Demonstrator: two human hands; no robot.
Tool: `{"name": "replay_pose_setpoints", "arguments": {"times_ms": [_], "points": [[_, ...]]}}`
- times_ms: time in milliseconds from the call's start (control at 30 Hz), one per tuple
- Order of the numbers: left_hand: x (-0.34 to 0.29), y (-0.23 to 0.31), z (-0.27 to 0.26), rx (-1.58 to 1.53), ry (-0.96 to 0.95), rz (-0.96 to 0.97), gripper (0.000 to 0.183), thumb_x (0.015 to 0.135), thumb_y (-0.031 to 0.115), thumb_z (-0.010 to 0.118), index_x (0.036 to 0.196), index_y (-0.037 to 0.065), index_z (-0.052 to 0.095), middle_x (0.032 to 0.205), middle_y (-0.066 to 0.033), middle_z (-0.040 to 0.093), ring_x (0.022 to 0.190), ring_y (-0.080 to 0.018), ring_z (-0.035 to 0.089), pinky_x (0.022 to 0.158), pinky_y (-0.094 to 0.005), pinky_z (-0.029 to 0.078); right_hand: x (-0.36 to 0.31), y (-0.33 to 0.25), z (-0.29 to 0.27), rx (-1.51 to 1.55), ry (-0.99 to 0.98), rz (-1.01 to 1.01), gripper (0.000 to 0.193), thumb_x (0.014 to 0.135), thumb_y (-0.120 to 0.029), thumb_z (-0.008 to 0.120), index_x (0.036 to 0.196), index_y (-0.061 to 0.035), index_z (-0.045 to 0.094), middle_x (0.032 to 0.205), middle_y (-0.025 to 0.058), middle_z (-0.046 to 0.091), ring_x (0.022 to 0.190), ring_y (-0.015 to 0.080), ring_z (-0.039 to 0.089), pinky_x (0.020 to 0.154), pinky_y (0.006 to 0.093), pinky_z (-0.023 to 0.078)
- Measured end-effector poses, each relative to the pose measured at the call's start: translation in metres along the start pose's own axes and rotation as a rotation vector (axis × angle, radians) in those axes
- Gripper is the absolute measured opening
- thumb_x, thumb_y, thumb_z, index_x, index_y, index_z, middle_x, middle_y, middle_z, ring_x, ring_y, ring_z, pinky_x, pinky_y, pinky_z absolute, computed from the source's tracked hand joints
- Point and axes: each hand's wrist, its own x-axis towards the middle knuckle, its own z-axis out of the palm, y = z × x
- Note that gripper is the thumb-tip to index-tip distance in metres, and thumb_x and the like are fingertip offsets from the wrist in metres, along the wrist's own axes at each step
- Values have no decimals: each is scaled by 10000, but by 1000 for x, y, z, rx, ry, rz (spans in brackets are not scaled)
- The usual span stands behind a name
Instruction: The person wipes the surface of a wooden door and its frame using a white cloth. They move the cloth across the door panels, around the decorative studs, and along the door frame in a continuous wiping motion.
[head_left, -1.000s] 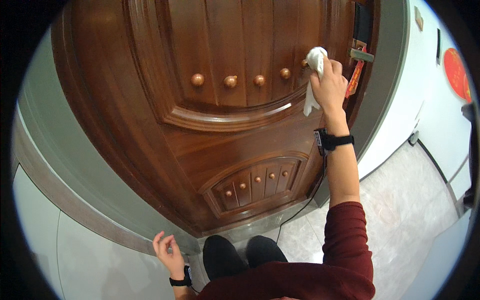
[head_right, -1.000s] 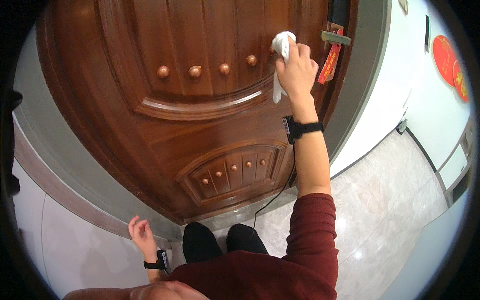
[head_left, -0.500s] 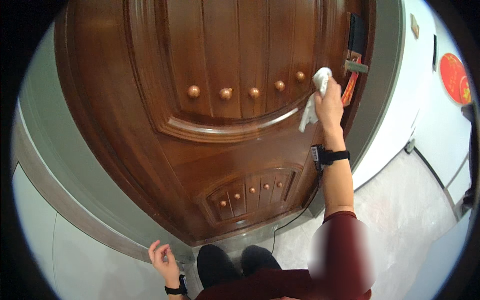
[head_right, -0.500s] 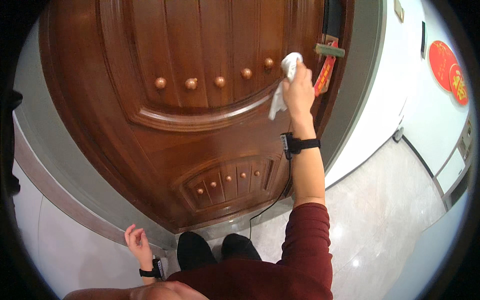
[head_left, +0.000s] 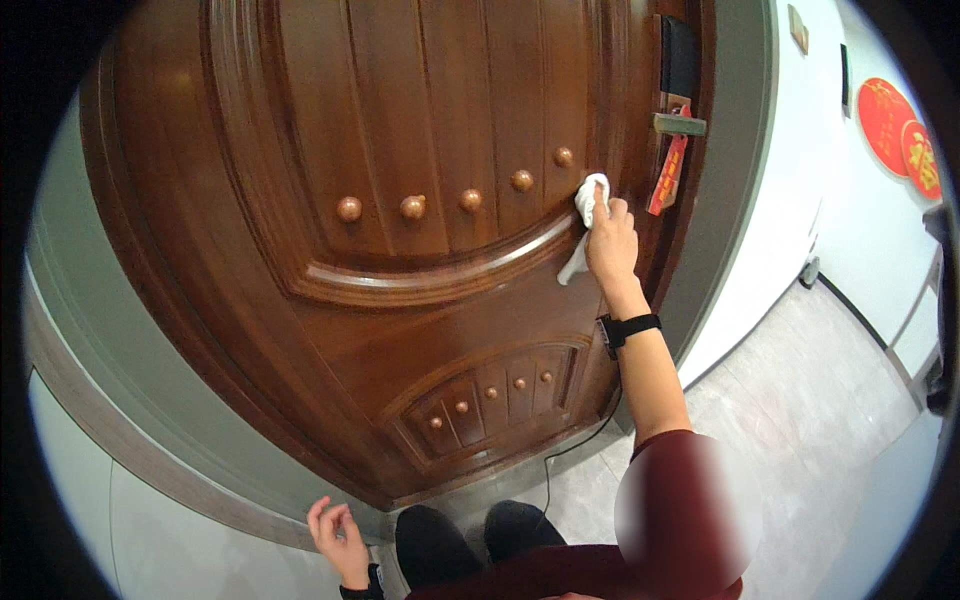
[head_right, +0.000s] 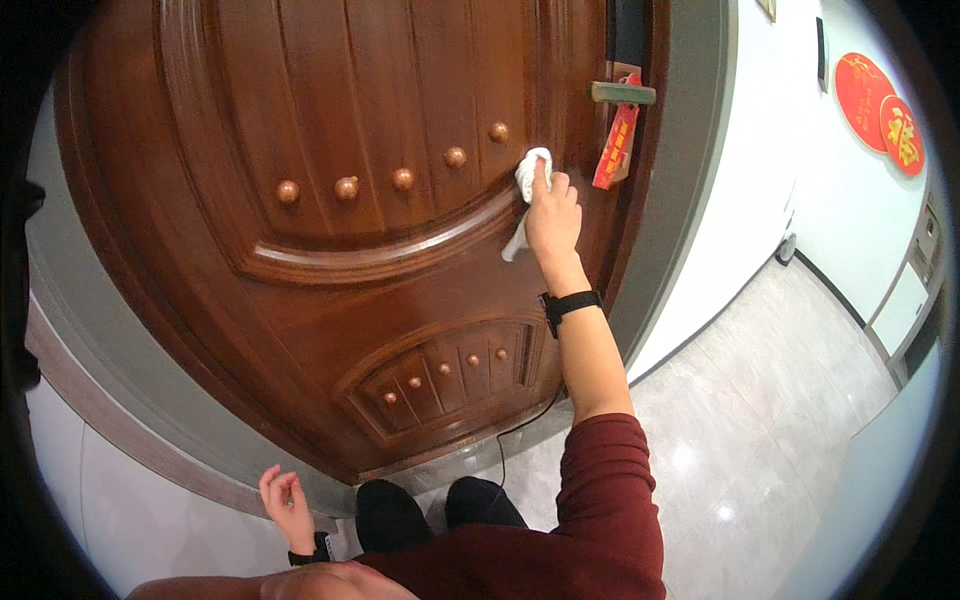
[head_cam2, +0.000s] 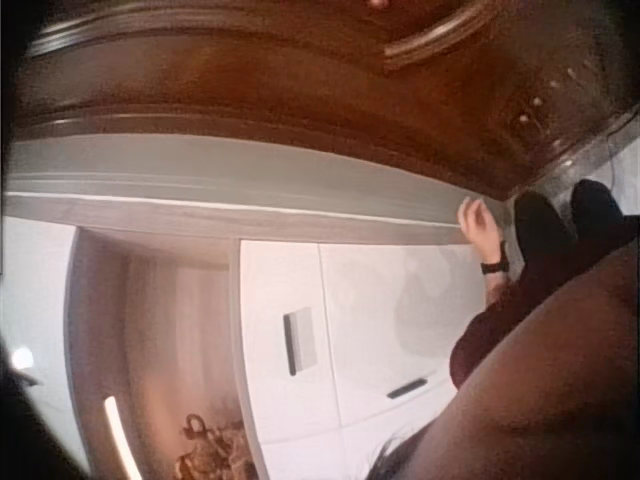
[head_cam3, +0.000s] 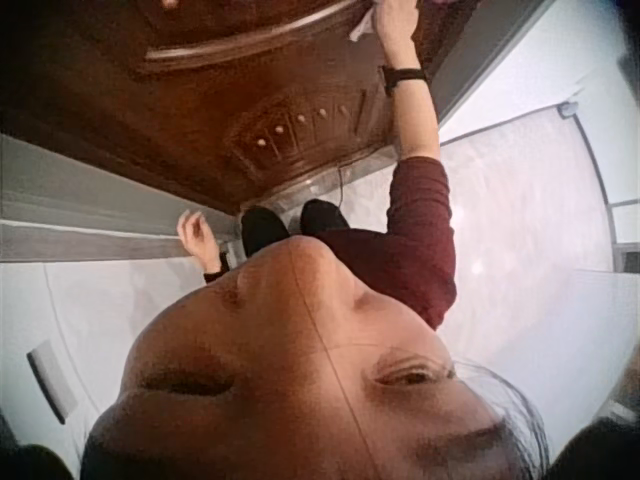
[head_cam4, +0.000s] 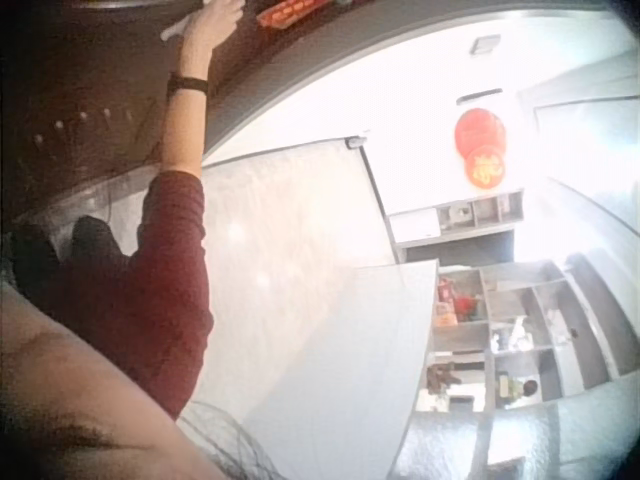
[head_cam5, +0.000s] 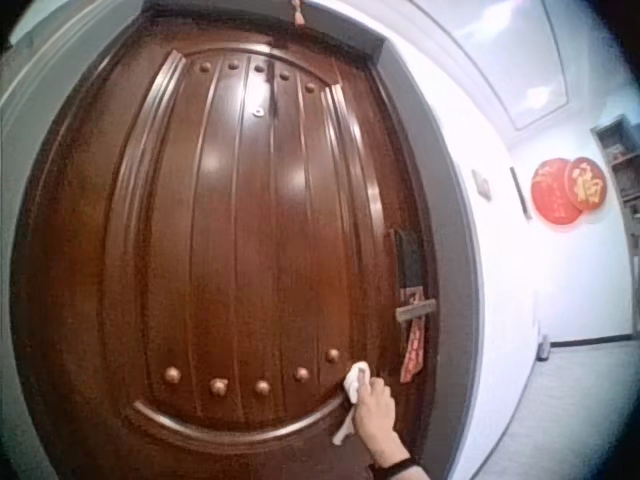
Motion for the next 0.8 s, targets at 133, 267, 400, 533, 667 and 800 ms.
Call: {"name": "replay_pose_setpoints", "arguments": {"times_ms": [133,267,400,533,667,800], "points": [[2,11,6,-76,8,35,100,906,-34,616,987,-15,672,1285,-135,540,954,-188,615,785,-287,519,11,32,-33,425,-399,-251,520,807,-10,628,1307,-152,648,1159,172,585,1070,378,621,930,438,522],[-3,11,-1,-33,5,8,96,916,-27,608,987,-15,672,1288,-133,536,969,-189,614,800,-284,518,30,39,-27,417,214,34,595,801,51,601,1368,-128,606,1131,180,584,1057,378,607,930,437,509],[-9,5,-10,-15,29,-32,96,923,-25,603,991,-16,670,1298,-133,529,996,-192,615,818,-287,519,-5,-2,9,323,26,69,673,800,33,636,1447,-110,516,1175,204,535,1047,399,582,890,455,511],[-15,0,-9,-65,23,-56,98,922,-33,598,992,-20,665,1303,-137,525,1015,-196,611,829,-297,523,-64,-55,24,503,58,64,712,790,36,630,1472,-104,484,1177,215,518,1055,422,571,901,454,508],[-14,1,-9,-45,10,-26,105,925,-49,584,995,-28,659,1308,-138,520,1028,-204,610,859,-310,535,-78,-46,1,792,-276,-221,656,785,9,635,1426,-105,552,1122,190,550,1094,389,579,943,434,501],[-13,1,-14,-48,34,-26,105,925,-61,577,989,-33,656,1307,-137,519,1010,-207,621,871,-318,542,-33,0,3,613,75,-7,651,812,-26,635,1449,-114,533,1184,189,540,1081,368,589,936,418,504]]}}
